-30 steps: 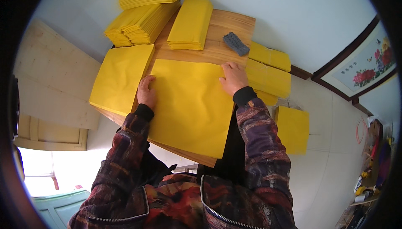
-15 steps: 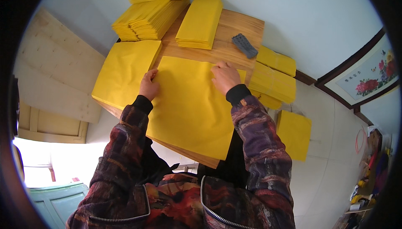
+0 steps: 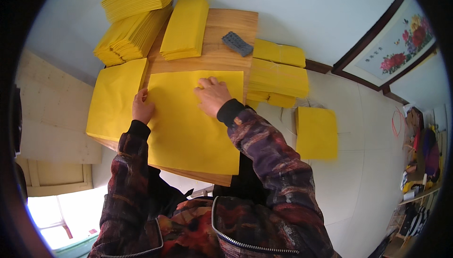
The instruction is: The person folds yellow paper sheets by hand on a wooden table, aligning edges and pressing creases. The person stacks folded sheets into a pile and occasionally picks up new sheets from the floor to continue folding.
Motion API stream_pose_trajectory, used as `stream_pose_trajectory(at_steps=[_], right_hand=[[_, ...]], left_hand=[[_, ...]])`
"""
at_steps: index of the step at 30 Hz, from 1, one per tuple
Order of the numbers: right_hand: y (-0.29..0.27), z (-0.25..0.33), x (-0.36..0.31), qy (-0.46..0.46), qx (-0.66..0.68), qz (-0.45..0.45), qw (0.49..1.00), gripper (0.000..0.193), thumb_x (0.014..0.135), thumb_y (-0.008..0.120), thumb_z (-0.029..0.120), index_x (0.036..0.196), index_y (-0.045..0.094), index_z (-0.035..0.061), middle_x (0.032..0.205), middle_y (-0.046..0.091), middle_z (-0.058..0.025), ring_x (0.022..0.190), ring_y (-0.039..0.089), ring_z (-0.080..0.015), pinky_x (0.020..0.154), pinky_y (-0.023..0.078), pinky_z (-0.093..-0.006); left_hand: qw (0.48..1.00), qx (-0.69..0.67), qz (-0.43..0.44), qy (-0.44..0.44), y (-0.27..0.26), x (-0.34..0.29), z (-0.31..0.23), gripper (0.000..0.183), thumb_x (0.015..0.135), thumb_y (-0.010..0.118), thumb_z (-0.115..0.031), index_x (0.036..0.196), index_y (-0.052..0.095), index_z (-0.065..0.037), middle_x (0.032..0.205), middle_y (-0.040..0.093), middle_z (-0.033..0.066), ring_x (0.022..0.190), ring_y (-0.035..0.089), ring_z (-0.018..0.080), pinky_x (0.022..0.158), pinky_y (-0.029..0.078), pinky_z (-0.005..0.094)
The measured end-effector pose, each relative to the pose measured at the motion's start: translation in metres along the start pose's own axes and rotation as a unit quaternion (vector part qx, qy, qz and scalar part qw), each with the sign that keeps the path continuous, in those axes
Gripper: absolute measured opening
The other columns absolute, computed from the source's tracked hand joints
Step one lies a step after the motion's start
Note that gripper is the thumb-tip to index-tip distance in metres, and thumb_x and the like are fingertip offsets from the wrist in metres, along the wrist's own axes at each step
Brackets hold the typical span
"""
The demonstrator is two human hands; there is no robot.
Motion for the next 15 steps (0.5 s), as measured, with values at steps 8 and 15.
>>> stream_pose_trajectory(at_steps=[8,15], right_hand=[[-0.001,-0.006,-0.002,-0.002,0.027,-0.052,0.998,0.040,0.081,0.066,0.023,0.117,0.059,0.0085,0.136,0.046,-0.0122,0.129,0.038,-0.0358,0.104,0.034,-0.0472],[-0.013,-0.047,-0.014,0.056,0.033,-0.075,0.995,0.047,0.082,0.067,0.029,0.123,0.057,0.0068,0.141,0.043,-0.0123,0.131,0.037,-0.0357,0.106,0.033,-0.0471]], left_hand=[[1.000,0.016,0.004,0.000,0.000,-0.004,-0.002,0.048,0.072,0.055,0.003,0.120,0.056,-0.001,0.116,0.060,0.0175,0.107,0.057,0.0324,0.094,0.047,0.0386],[0.999,0.037,-0.007,0.025,-0.001,-0.006,-0.006,0.043,0.072,0.051,0.006,0.114,0.059,-0.002,0.114,0.060,0.0173,0.108,0.055,0.0355,0.094,0.045,0.0409]])
Point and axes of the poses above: each hand's wrist, its own x-axis towards the middle knuckle, its own y-axis out of the palm, z = x × y, the point moved 8 cm from there along x, towards the middle knuckle
